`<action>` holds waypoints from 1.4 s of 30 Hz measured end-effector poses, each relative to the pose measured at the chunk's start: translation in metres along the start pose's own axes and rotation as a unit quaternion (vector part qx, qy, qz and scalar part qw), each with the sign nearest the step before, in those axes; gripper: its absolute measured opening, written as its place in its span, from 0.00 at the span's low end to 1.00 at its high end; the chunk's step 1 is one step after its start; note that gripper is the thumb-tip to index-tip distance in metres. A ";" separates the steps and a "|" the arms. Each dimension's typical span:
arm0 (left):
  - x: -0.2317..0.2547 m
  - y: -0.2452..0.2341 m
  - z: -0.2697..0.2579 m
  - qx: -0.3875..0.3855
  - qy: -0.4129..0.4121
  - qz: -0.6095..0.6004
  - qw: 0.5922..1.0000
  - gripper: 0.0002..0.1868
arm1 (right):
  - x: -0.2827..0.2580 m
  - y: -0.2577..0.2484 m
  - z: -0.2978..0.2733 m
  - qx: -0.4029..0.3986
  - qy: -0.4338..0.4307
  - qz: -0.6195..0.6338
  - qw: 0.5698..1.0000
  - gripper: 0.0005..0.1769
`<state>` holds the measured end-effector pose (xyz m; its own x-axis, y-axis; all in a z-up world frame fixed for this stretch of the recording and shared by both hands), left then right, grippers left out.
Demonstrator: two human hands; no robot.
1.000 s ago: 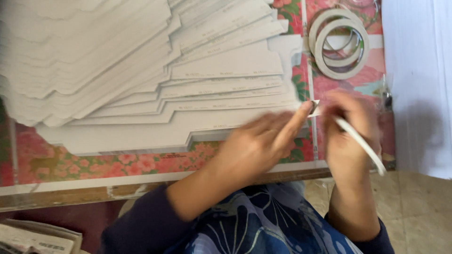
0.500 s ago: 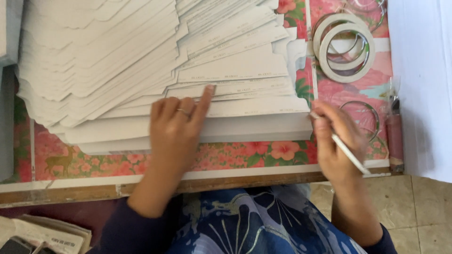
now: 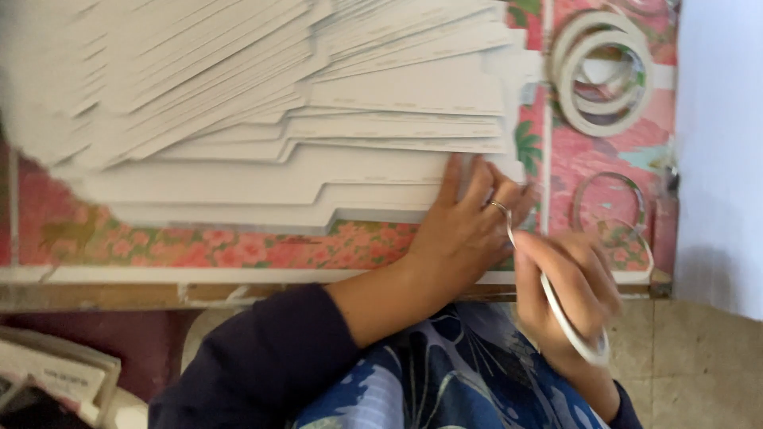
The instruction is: The person repeatedly applies a strip of white tape along the edge of a white paper sheet, then places the sheet on a growing stack. The process is repeated for multiple sheets throughout the clip.
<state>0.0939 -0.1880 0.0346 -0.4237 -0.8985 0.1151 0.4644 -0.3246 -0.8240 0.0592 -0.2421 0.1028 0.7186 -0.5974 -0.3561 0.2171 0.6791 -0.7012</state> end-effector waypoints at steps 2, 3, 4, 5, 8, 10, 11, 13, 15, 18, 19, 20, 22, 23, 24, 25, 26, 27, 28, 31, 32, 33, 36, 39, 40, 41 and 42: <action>-0.013 -0.005 -0.009 0.015 0.009 -0.042 0.999 0.24 | 0.011 -0.003 -0.010 0.024 0.031 0.026 0.999 0.04; -0.018 -0.009 -0.013 0.030 0.028 -0.088 0.995 0.30 | 0.022 -0.006 -0.015 0.051 0.072 0.047 0.995 0.08; -0.034 -0.025 -0.022 0.026 0.024 -0.082 0.996 0.30 | 0.018 0.000 -0.005 0.050 0.071 0.054 0.995 0.08; -0.055 -0.041 -0.030 0.028 -0.012 -0.163 0.986 0.28 | 0.022 0.016 0.004 -0.007 0.104 0.060 0.993 0.09; -0.105 -0.063 -0.062 0.016 -0.084 -0.171 0.982 0.29 | 0.015 0.059 0.017 -0.101 0.135 0.100 0.981 0.13; -0.127 -0.077 -0.081 0.004 -0.121 -0.098 0.988 0.31 | 0.002 0.082 0.025 -0.139 0.127 0.134 0.973 0.14; -0.129 -0.089 -0.087 0.017 -0.118 -0.131 0.984 0.25 | -0.006 0.087 0.030 -0.135 0.123 0.157 0.971 0.13; -0.133 -0.102 -0.099 0.029 -0.115 -0.165 0.979 0.20 | -0.016 0.097 0.038 -0.130 0.122 0.179 0.968 0.13; -0.131 -0.099 -0.107 0.010 -0.093 -0.171 0.981 0.22 | -0.021 0.104 0.042 -0.116 0.117 0.178 0.970 0.12; -0.120 -0.092 -0.096 -0.036 -0.045 -0.108 0.992 0.20 | -0.022 0.112 0.039 -0.111 0.084 0.148 0.979 0.11; -0.120 -0.092 -0.096 -0.035 -0.043 -0.112 0.992 0.20 | -0.020 0.105 0.039 -0.111 0.085 0.143 0.980 0.11; -0.120 -0.090 -0.095 -0.040 -0.043 -0.091 0.994 0.20 | -0.021 0.101 0.038 -0.130 0.072 0.127 0.981 0.12; -0.120 -0.089 -0.092 -0.042 -0.042 -0.075 0.995 0.20 | -0.008 0.085 0.026 -0.150 0.060 0.105 0.981 0.12; -0.121 -0.091 -0.091 -0.033 -0.044 -0.074 0.996 0.18 | 0.011 0.068 0.017 -0.119 0.092 0.084 0.985 0.11; -0.120 -0.092 -0.090 -0.024 -0.051 -0.073 0.996 0.16 | 0.030 0.051 0.007 -0.092 0.124 0.064 0.986 0.11; -0.121 -0.094 -0.092 -0.022 -0.052 -0.079 0.995 0.16 | 0.040 0.046 0.003 -0.096 0.125 0.059 0.986 0.11; -0.122 -0.091 -0.093 -0.033 -0.051 -0.081 0.995 0.18 | 0.053 0.033 -0.001 -0.073 0.124 -0.009 0.990 0.07; -0.121 -0.088 -0.093 -0.043 -0.050 -0.082 0.994 0.19 | 0.065 0.019 -0.005 -0.049 0.122 -0.076 0.988 0.05; -0.120 -0.087 -0.092 -0.043 -0.043 -0.090 0.994 0.19 | 0.068 0.018 -0.007 -0.048 0.128 -0.084 0.987 0.05; -0.117 -0.090 -0.082 -0.013 -0.037 -0.076 0.996 0.19 | 0.073 0.018 -0.009 -0.040 0.120 -0.093 0.988 0.04; -0.113 -0.091 -0.076 -0.012 -0.037 -0.081 0.996 0.18 | 0.075 0.020 -0.010 -0.036 0.130 -0.078 0.988 0.04; -0.111 -0.092 -0.070 -0.010 -0.038 -0.086 0.996 0.17 | 0.076 0.022 -0.010 -0.033 0.140 -0.063 0.988 0.05; -0.076 -0.060 -0.047 -0.055 -0.002 -0.183 0.981 0.23 | 0.080 0.026 -0.010 -0.025 0.161 -0.044 0.986 0.05; -0.036 -0.031 -0.020 -0.034 0.026 -0.324 0.945 0.29 | 0.088 0.027 -0.015 -0.036 0.194 -0.041 0.979 0.02; -0.027 -0.021 -0.015 -0.029 0.020 -0.320 0.947 0.29 | 0.087 0.025 -0.014 -0.039 0.187 -0.038 0.981 0.02; -0.015 -0.017 -0.010 0.004 0.037 -0.303 0.952 0.27 | 0.087 0.025 -0.013 -0.066 0.182 -0.056 0.980 0.03; -0.004 -0.013 -0.004 0.036 0.057 -0.284 0.956 0.25 | 0.087 0.026 -0.013 -0.088 0.177 -0.075 0.977 0.07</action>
<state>0.0871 -0.1789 0.0425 -0.7033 -0.5340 0.4692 0.1838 -0.7742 -0.6057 0.1192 -0.2818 0.0455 0.4064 -0.8159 -0.4112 0.1621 0.5073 -0.8464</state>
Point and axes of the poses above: each hand's wrist, its own z-axis towards the middle knuckle, its own y-axis out of the palm, x = y × z, the point moved 9 cm from there along z, towards the middle knuckle, and after that the axes turned 2 degrees about x, right-handed, at the moved point
